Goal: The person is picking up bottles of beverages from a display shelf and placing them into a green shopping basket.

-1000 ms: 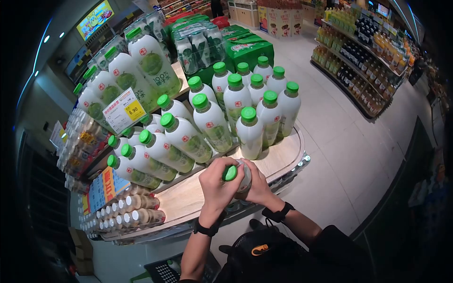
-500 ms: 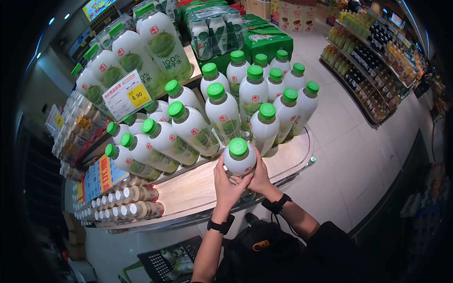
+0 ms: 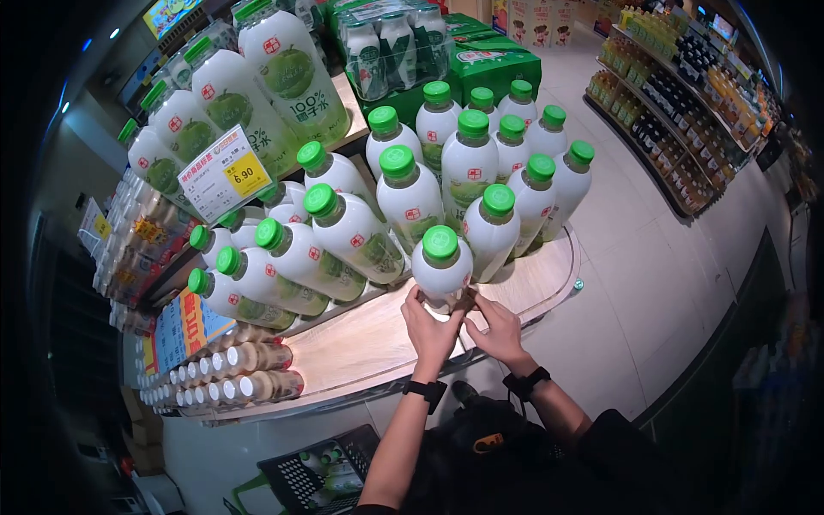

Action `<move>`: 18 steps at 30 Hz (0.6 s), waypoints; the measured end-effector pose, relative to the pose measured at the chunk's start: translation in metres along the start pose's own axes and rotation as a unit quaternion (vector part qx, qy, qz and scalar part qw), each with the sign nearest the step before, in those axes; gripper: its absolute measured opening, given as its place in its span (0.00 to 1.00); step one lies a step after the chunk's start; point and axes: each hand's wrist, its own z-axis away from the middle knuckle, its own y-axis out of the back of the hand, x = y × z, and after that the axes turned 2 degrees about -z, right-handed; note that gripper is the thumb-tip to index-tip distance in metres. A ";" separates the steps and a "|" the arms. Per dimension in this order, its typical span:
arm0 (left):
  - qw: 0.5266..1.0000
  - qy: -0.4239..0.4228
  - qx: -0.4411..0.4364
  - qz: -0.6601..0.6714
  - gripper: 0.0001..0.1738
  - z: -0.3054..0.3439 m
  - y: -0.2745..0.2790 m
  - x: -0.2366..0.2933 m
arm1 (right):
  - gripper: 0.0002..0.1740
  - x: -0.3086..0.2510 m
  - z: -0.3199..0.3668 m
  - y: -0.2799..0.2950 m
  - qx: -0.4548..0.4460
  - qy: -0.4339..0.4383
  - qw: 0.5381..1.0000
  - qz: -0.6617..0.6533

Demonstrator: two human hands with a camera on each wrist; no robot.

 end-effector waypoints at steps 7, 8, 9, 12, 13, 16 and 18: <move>0.997 0.058 0.038 -0.032 0.53 -0.012 -0.021 0.013 | 0.33 0.001 -0.006 0.007 -0.034 -0.009 0.999 -0.006; 0.995 0.075 0.044 -0.042 0.53 -0.013 -0.020 0.016 | 0.34 0.001 -0.006 0.008 -0.042 0.004 0.999 0.001; 0.995 0.084 0.041 -0.046 0.56 -0.014 -0.021 0.015 | 0.35 0.005 -0.005 0.008 -0.050 0.005 0.999 -0.001; 0.996 0.079 -0.040 0.020 0.58 -0.014 -0.007 0.003 | 0.35 0.011 -0.004 0.006 -0.035 0.029 0.999 0.004; 0.996 0.079 -0.040 0.020 0.58 -0.013 -0.006 -0.001 | 0.35 0.012 -0.005 0.008 -0.034 0.029 0.999 0.005; 0.997 0.028 -0.049 0.053 0.51 -0.014 -0.004 -0.008 | 0.37 0.014 -0.006 0.013 -0.068 0.010 0.998 -0.003; 0.998 0.011 -0.044 0.048 0.46 -0.011 -0.004 -0.009 | 0.39 0.014 -0.006 0.012 -0.084 -0.007 0.996 -0.020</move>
